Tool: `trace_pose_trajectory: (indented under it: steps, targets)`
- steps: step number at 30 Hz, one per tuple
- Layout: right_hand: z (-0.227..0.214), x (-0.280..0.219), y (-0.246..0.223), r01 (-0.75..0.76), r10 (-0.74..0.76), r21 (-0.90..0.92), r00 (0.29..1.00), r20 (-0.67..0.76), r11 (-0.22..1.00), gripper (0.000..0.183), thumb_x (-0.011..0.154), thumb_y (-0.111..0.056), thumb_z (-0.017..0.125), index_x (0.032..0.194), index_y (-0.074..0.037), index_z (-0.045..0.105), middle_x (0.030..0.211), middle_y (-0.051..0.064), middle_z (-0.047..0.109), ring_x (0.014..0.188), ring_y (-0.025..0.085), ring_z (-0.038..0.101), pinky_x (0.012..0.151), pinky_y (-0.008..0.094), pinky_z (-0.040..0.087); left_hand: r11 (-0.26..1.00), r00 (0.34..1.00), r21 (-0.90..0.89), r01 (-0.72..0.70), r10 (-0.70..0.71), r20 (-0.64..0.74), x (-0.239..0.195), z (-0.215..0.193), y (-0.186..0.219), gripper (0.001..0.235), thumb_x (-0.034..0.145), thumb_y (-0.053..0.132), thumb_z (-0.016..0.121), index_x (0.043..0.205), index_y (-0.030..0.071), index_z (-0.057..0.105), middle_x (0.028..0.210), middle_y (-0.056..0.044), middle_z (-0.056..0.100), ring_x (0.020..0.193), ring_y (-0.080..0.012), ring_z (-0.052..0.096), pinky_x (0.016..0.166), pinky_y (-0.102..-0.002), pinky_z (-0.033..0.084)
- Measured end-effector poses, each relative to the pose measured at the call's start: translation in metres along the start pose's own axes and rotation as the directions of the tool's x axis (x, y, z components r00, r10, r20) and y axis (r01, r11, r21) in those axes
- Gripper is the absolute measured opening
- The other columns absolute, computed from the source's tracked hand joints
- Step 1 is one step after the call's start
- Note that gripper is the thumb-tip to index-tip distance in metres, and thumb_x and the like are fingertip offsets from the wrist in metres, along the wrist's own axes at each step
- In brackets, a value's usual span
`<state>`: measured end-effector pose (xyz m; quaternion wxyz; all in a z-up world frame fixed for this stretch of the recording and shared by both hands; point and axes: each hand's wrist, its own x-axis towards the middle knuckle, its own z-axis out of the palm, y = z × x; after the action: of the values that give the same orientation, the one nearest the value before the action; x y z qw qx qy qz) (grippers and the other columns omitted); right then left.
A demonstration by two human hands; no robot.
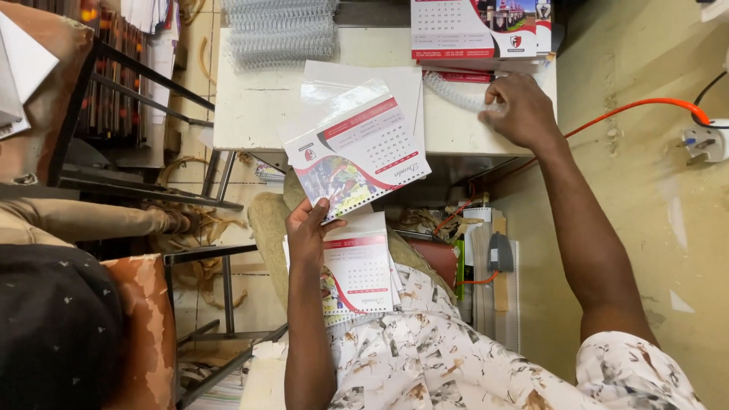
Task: Assembling and aligning calendar pages for binding in a print shop environment.
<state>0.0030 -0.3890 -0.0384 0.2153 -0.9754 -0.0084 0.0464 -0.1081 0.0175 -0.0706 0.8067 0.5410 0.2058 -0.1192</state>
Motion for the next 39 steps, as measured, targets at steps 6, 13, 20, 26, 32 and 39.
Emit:
trace_pose_trajectory:
  steps: [6, 13, 20, 26, 32, 39]
  targets:
    - [-0.004, -0.011, -0.011, -0.033, 0.034, -0.038, 0.999, 0.028, 0.999, 0.047, 0.094, -0.028, 0.076, 0.133, -0.008, 0.059, 0.132, 0.011, 0.062, 0.123, 0.034, 0.05, 0.088, 0.052, 0.043, 0.999, 0.999, -0.031, -0.014, 0.015, 0.029, 0.006, -0.005, -0.005, 0.05, 0.087, 0.027, 0.073, 0.127, -0.002, 0.066, 0.103, -0.007, 0.072, 0.085, -0.014, 0.064, 0.067, -0.035, 0.067]
    - [-0.048, -0.029, -0.002, 0.341, -0.314, 0.417, 0.94, -0.135, 0.843, 0.038, 0.095, -0.002, 0.061, 0.131, 0.006, 0.067, 0.114, 0.034, 0.065, 0.106, 0.048, 0.064, 0.096, 0.057, 0.049, 0.983, 0.994, -0.16, -0.094, 0.101, 0.036, 0.008, -0.004, -0.007, 0.028, 0.095, 0.013, 0.07, 0.112, -0.009, 0.066, 0.084, -0.011, 0.072, 0.071, -0.0193, 0.076, 0.063, -0.038, 0.068]
    - [-0.068, -0.054, 0.005, 0.563, -0.49, -0.008, 0.712, -0.502, 0.826, 0.027, 0.122, -0.01, 0.055, 0.136, 0.012, 0.063, 0.128, 0.028, 0.061, 0.109, 0.041, 0.06, 0.098, 0.049, 0.051, 0.999, 1.0, -0.041, -0.012, 0.012, 0.02, 0.011, -0.004, -0.008, 0.051, 0.085, 0.028, 0.075, 0.124, -0.003, 0.067, 0.109, -0.011, 0.073, 0.087, -0.0185, 0.067, 0.066, -0.034, 0.067]
    - [-0.033, -0.045, 0.053, 0.366, -0.384, -0.151, 0.917, -0.109, 0.918, 0.049, 0.091, -0.001, 0.068, 0.141, -0.007, 0.066, 0.147, 0.017, 0.06, 0.138, 0.039, 0.046, 0.114, 0.055, 0.034, 0.999, 1.0, -0.043, -0.026, 0.027, 0.015, 0.01, -0.001, -0.006, 0.043, 0.087, 0.027, 0.076, 0.118, -0.003, 0.069, 0.088, -0.002, 0.063, 0.074, -0.0126, 0.057, 0.066, -0.035, 0.068]
    - [-0.017, -0.029, 0.047, 0.371, -0.393, -0.135, 0.892, -0.225, 0.919, 0.036, 0.106, -0.009, 0.062, 0.141, 0.001, 0.065, 0.141, 0.017, 0.064, 0.132, 0.039, 0.052, 0.109, 0.052, 0.044, 1.0, 1.0, -0.023, -0.014, 0.015, 0.006, 0.006, 0.001, -0.003, 0.044, 0.088, 0.026, 0.073, 0.122, -0.001, 0.068, 0.101, -0.006, 0.07, 0.084, -0.0156, 0.063, 0.067, -0.035, 0.067]
    - [0.008, -0.003, 0.027, 0.047, -0.05, -0.093, 0.998, -0.03, 0.995, 0.033, 0.101, -0.022, 0.07, 0.132, -0.01, 0.068, 0.121, 0.016, 0.059, 0.124, 0.04, 0.045, 0.092, 0.054, 0.042, 0.999, 0.999, -0.017, -0.035, 0.035, 0.008, 0.004, 0.0, -0.004, 0.042, 0.088, 0.026, 0.074, 0.119, -0.003, 0.069, 0.085, -0.001, 0.062, 0.074, -0.012, 0.056, 0.066, -0.035, 0.068]
